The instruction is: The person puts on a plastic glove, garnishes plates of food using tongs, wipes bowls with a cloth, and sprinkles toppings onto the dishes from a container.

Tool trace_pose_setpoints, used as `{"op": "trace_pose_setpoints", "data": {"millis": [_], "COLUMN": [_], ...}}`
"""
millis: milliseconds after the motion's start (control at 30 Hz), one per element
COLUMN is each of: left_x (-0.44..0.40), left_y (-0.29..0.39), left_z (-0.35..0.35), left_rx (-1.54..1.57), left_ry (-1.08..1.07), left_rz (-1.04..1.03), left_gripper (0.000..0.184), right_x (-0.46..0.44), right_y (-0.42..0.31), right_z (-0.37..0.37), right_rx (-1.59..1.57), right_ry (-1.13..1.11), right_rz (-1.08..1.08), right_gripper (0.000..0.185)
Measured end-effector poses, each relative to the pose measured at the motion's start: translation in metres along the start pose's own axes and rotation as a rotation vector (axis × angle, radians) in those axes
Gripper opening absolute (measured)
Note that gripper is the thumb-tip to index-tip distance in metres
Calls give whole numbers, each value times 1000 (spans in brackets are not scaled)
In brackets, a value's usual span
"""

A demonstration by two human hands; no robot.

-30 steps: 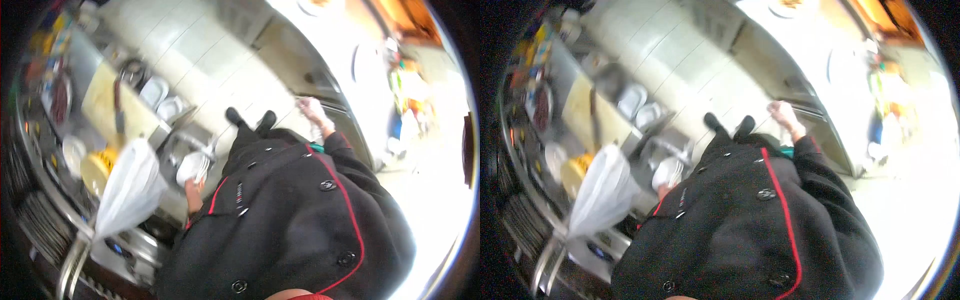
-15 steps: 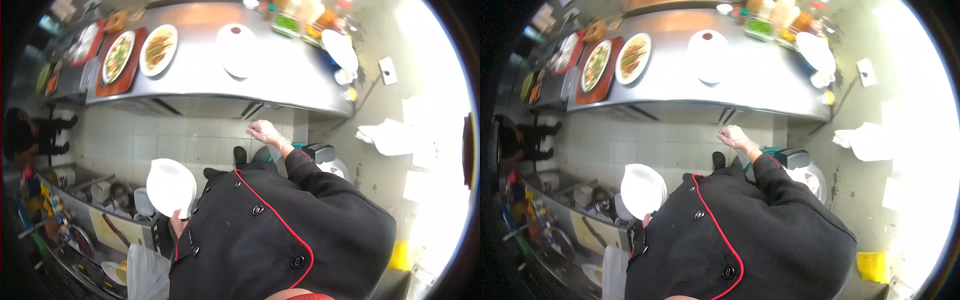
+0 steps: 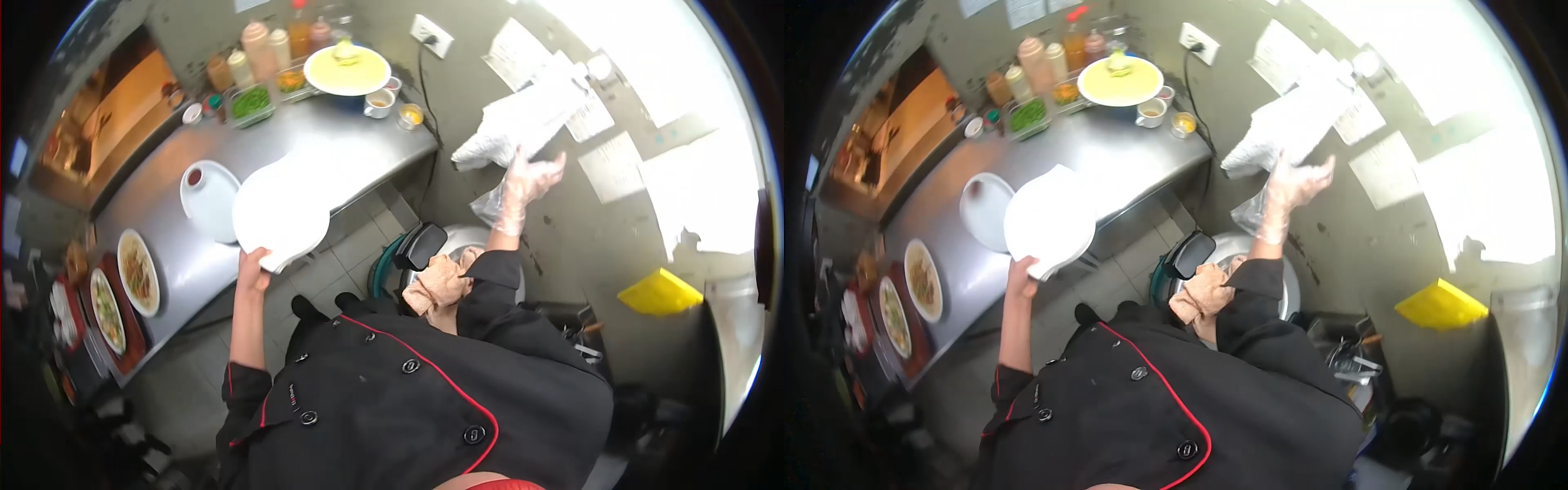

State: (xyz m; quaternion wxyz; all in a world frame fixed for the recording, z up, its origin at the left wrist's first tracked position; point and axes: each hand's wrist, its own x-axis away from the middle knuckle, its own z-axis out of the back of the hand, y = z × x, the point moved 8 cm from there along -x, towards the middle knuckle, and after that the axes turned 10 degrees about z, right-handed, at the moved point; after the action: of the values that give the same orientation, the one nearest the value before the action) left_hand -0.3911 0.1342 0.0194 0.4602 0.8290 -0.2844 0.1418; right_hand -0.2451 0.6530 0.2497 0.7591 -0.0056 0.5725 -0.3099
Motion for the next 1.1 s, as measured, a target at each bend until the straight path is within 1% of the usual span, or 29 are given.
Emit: {"op": "trace_pose_setpoints", "data": {"millis": [67,100,133,200,233,333,400,467,533,600,633,667,733,767,833,867,933,967,1000,1033,1067,1100], "left_x": [-39,-62,-81,-106,-120,-147,-157,-152,-158,-168,-168,-165,-159,-154,-140,-142,-151,-153,-147,-136,-129,-126], "left_y": [6,3,0,-9,-16,-32,-32,-36,-36,-38,-34,-31,-22,-19,-10,-8,-9,-9,1,16,28,32], "left_z": [-15,-15,-12,-6,-1,13,17,13,10,13,13,11,11,11,13,17,26,29,30,25,19,16], "left_rx": [-14,-20,-26,19,28,77,112,136,171,147,131,116,100,84,50,3,-99,-214,-366,-516,-666,-707], "left_ry": [-36,-63,-86,-78,-114,-175,-202,-218,-253,-259,-182,-107,88,135,220,209,181,159,219,279,339,329], "left_rz": [-10,9,34,147,175,251,279,291,241,221,176,136,-22,-11,21,-7,-54,-19,-79,-137,-198,-237], "left_gripper": [63,62,60,55,54,52,51,51,51,58,61,64,66,64,61,59,55,56,59,61,64,68], "right_x": [-11,-11,-9,13,30,111,164,192,203,203,212,221,224,227,244,237,217,197,197,191,183,196], "right_y": [8,4,-2,12,25,45,46,28,-12,-71,-85,-76,-73,-73,-104,-131,-223,-281,-301,-326,-354,-365], "right_z": [11,25,42,74,90,138,149,140,119,95,85,88,81,70,52,28,-11,-31,-63,-94,-116,-156], "right_rx": [-6,11,21,102,143,347,311,72,-37,-15,219,103,-11,-264,-736,-960,-1174,-1277,-1102,-757,-796,-644], "right_ry": [-186,-217,-268,-427,-573,-840,-972,-890,-892,-937,-1089,-919,-734,-831,-976,-1111,-1163,-1223,-1284,-1266,-1179,-1120], "right_rz": [-85,-57,-22,23,-59,-204,-268,-262,-80,297,361,270,234,-114,-845,-598,-522,-425,-266,106,231,549], "right_gripper": [78,76,70,66,66,77,90,95,95,91,81,69,65,63,58,55,52,47,41,37,38,40]}}
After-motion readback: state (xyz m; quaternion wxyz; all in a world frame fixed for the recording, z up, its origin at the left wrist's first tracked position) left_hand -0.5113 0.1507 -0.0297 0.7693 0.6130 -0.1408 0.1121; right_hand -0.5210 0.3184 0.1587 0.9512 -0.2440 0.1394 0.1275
